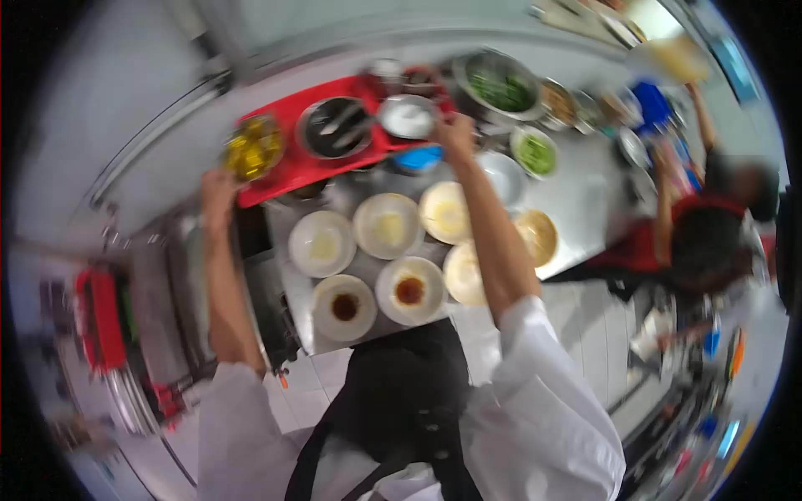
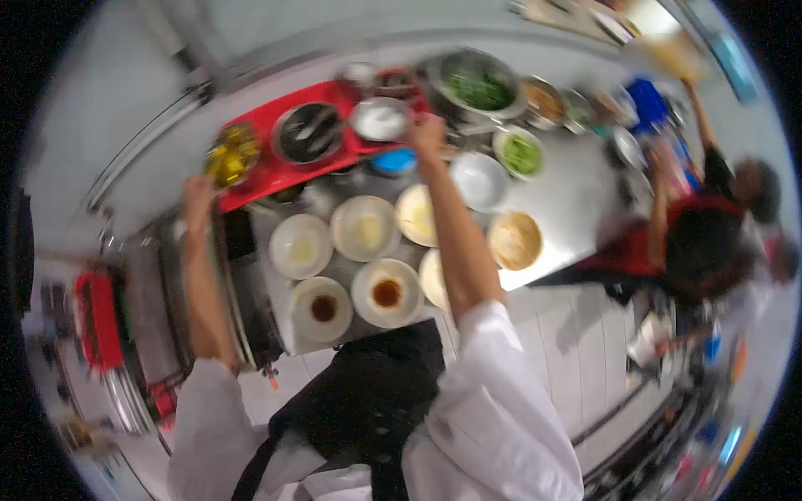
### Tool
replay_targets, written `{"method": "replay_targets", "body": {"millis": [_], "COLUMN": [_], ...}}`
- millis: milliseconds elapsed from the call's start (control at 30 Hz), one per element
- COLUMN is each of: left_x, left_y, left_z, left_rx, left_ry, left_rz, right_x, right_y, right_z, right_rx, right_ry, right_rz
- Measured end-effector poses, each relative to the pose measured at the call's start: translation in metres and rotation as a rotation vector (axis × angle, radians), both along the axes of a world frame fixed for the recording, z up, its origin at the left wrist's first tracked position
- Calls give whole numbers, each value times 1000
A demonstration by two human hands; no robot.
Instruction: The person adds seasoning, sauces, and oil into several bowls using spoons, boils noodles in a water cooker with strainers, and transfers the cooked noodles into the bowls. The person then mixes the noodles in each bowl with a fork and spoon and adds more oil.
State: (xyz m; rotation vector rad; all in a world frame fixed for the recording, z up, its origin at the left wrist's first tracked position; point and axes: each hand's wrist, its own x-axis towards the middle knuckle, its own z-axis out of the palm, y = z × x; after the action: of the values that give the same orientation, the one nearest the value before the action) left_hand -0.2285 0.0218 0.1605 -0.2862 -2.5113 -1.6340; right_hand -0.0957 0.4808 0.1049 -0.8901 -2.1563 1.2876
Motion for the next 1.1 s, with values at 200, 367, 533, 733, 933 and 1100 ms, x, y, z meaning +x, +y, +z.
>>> {"method": "replay_targets", "body": {"millis": [200,367,533,733,933,1100], "left_x": [-10,26,119,177,193,210], "left_y": [12,16,71,178,192,149], "left_z": [-12,13,6,-28,3,-29], "left_rx": [-132,-246,-111,289,531,517], "left_ry": [-142,-109,173,-90,-215,-327], "left_rz": [27,61,-91,-591,-392,-264], "right_x": [4,11,14,21,103,144], "right_y": [-5,-8,-16,0,-66,-138], "right_z": [-5,5,23,54,92,33], "right_rx": [-358,-287,-324,-343,-255,-443], "right_ry": [248,222,305,321,194,175], "right_rz": [26,39,52,142,223,227]}}
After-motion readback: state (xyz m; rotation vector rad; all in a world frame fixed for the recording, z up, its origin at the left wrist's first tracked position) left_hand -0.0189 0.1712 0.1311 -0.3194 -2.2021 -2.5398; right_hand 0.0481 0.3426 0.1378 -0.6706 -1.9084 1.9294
